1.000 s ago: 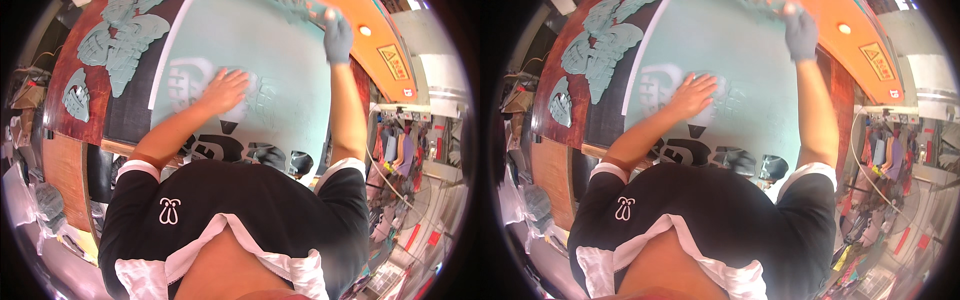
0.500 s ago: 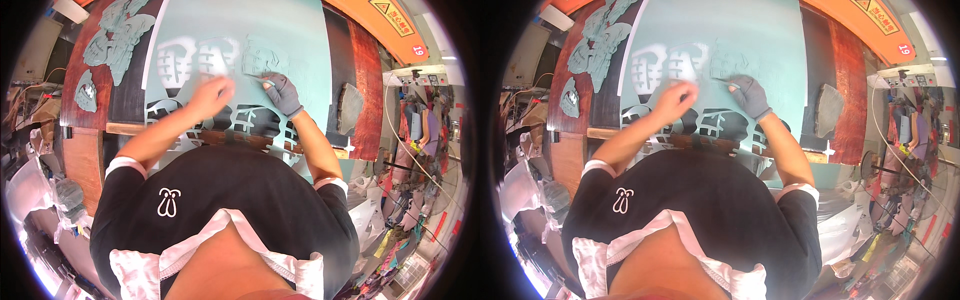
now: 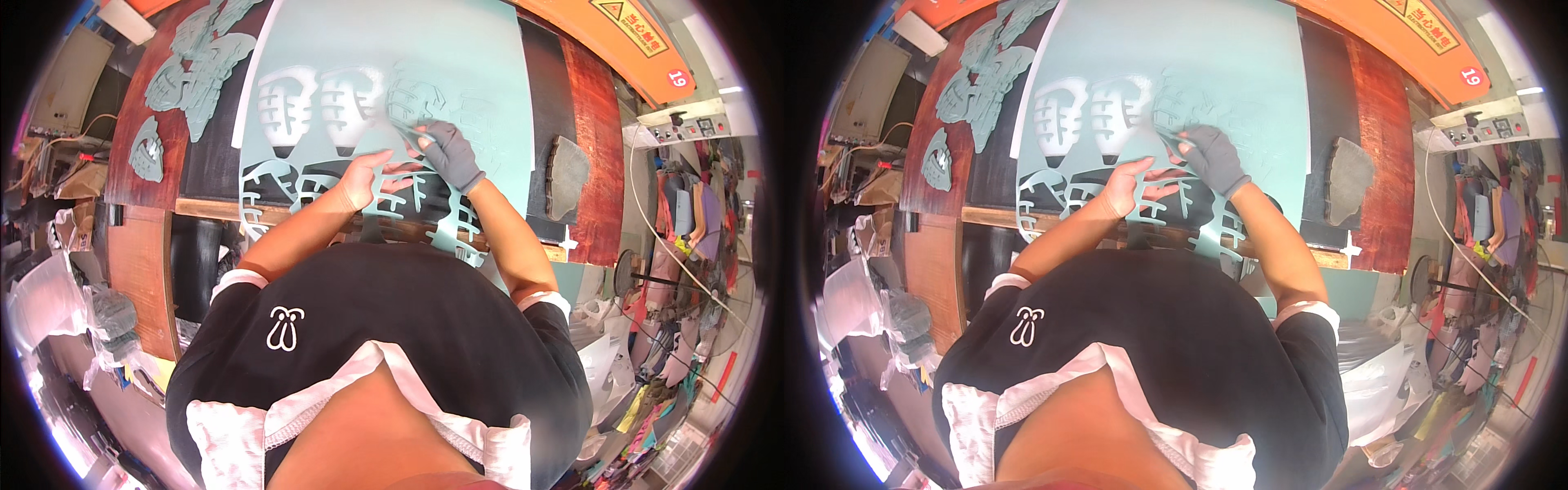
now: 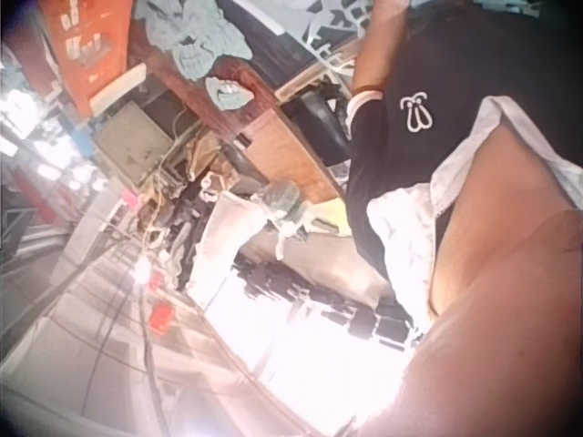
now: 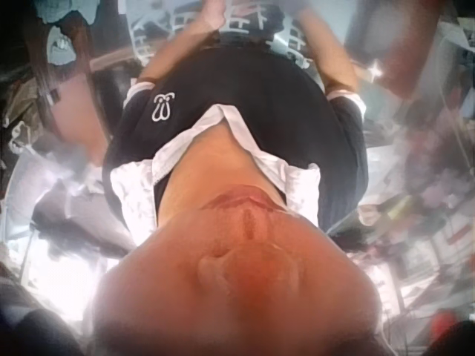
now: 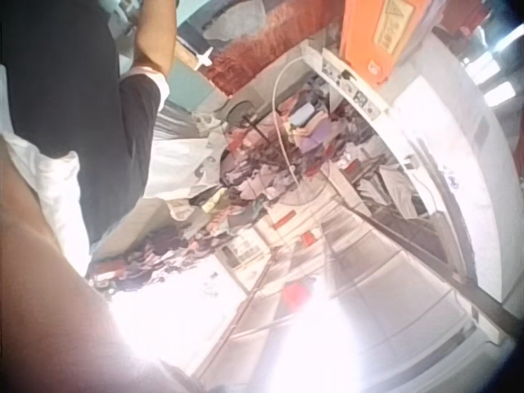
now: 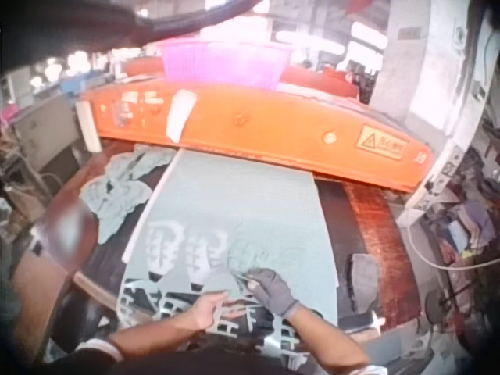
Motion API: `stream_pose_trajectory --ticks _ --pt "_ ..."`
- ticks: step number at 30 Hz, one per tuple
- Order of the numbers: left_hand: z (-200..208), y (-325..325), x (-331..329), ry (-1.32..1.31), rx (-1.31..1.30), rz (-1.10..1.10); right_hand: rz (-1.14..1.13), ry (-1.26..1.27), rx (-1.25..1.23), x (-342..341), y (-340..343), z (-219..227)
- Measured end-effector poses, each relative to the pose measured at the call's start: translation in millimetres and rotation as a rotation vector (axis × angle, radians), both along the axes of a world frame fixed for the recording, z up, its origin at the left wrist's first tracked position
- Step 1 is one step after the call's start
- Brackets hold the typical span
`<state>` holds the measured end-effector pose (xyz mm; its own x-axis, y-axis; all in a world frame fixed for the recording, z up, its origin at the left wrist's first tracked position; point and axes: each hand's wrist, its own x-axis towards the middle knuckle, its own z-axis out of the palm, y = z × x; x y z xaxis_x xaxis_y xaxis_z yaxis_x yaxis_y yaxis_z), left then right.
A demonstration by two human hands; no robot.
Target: The person repeatedly rubs a light blue vinyl sheet with a cloth, then peels away cut-out character shapes from the sheet. The removed pieces are placed aside on the workbench. The person continues this cycle of rubbing and peeling across the sheet.
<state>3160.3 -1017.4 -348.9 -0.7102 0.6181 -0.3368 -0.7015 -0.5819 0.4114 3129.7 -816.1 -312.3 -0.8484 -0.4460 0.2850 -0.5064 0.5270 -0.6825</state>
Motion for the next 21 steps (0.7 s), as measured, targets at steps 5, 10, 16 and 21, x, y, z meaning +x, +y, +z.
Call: stream_pose_trajectory --ticks 5,10,16,21 --pt "-5.9 0.5 -4.1 0.106 0.036 -0.002 0.072 0.212 0.105 2.3 9.9 -3.4" --pt "-21.1 -10.0 -3.0 0.228 -0.086 -0.082 -0.466 -0.414 -0.143 -44.7 19.7 -8.3" --pt "-29.2 -15.2 1.6 0.173 -0.073 -0.127 -0.748 -0.33 -0.518 -153.5 53.0 45.1" --pt "-24.6 -15.6 2.6 0.173 -0.036 -0.091 -0.87 -0.253 -0.299 -236.4 43.1 68.5"
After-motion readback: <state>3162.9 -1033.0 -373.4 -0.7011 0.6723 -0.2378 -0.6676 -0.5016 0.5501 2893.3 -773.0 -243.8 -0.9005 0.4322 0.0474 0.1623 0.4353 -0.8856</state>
